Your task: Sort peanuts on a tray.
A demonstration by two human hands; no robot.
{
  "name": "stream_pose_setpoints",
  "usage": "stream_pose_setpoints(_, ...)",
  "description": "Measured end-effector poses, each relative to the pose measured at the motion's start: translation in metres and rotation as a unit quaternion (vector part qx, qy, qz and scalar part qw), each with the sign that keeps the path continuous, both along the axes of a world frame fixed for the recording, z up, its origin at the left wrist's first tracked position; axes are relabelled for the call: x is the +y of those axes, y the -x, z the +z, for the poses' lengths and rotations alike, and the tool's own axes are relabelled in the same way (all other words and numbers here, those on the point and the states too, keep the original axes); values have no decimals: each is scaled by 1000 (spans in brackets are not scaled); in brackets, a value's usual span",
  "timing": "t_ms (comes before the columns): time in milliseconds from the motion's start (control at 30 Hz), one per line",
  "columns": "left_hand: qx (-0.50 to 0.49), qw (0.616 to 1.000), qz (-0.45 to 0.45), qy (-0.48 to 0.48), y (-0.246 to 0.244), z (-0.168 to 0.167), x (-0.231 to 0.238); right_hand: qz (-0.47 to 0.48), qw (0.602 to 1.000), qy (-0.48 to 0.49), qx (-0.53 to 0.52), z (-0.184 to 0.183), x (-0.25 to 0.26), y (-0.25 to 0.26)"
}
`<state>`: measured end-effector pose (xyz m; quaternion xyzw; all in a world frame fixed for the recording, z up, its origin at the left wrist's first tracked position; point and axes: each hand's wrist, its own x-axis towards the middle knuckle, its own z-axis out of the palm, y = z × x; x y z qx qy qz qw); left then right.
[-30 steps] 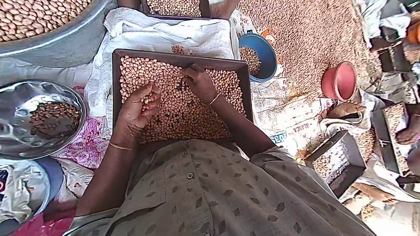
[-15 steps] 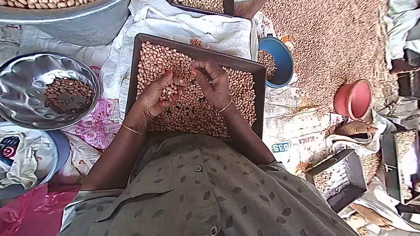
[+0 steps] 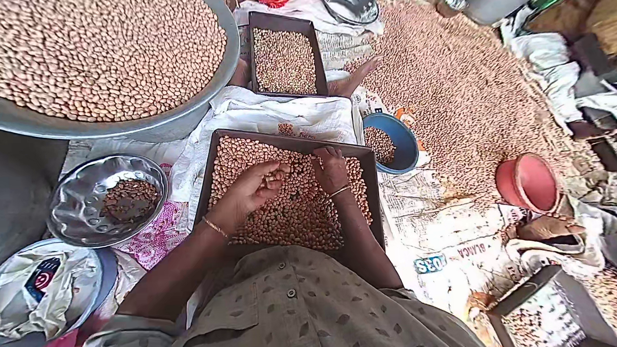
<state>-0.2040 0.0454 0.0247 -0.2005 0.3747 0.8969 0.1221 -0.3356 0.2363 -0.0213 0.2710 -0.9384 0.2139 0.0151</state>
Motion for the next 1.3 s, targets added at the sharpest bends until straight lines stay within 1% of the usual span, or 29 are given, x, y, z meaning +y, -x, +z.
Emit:
stream_pose_setpoints(33,20,998,11,52,28,17,-6,-3,1000,-19,-21,1,-3,-2)
stream_pose_setpoints(100,67,986,60,139,102,57,-28,-2,997,-47,-57,5,-9,-6)
stream_pose_setpoints(167,80,972,97,200,171,102,-57,1,996,-56,-68,5,-11,-9)
stream_pose_setpoints(233,64,965,116,226,215,124,-78,2,996,-49,-75,5,-10,-9)
stream_pose_setpoints(267,59,959,120,250,221,129,-76,3,996,-51,-76,6,-9,-7)
stream_pose_setpoints(300,55,952,116,277,215,130,-69,6,995,-54,-81,7,-7,-5)
stream_pose_setpoints(367,70,932,87,344,179,118,-54,13,994,-56,-92,7,-7,-4)
stream_pose_setpoints(467,105,873,64,472,96,72,-47,19,994,-68,-88,9,-4,-4)
stream_pose_setpoints(533,97,828,88,546,31,35,-53,28,995,-64,-68,4,-3,-6)
stream_pose_setpoints(600,61,798,139,584,-29,8,-57,42,998,-32,-33,-1,-7,-8)
stream_pose_setpoints(667,19,772,186,607,-79,-13,-55,72,997,13,-11,-4,-13,-19)
stream_pose_setpoints(700,8,767,203,608,-98,-24,-56,100,994,44,4,-6,-19,-28)
stream_pose_setpoints(733,-1,771,209,602,-115,-33,-57,137,987,76,16,-9,-26,-39)
stream_pose_setpoints(800,-11,790,193,582,-143,-48,-55,245,964,108,7,-18,-30,-71)
stream_pose_setpoints(833,-5,801,188,568,-151,-55,-53,304,948,98,-2,-23,-30,-84)
stream_pose_setpoints(900,25,816,178,549,-158,-69,-52,404,915,12,6,-36,-18,-104)
stream_pose_setpoints(967,65,810,172,557,-156,-84,-52,457,884,-68,77,-51,2,-103)
stream_pose_setpoints(1000,79,807,175,559,-155,-93,-51,457,881,-81,97,-53,13,-94)
stream_pose_setpoints(1067,108,804,196,551,-154,-107,-49,417,893,-95,137,-54,31,-66)
stream_pose_setpoints(1133,124,810,211,533,-153,-110,-50,325,922,-111,176,-52,46,-40)
stream_pose_setpoints(1200,128,815,215,522,-153,-110,-50,204,956,-126,166,-44,50,-27)
stream_pose_setpoints(1267,116,820,221,515,-152,-111,-51,100,976,-91,168,-36,41,-22)
stream_pose_setpoints(1300,108,822,227,510,-152,-111,-50,81,982,-55,160,-31,33,-25)
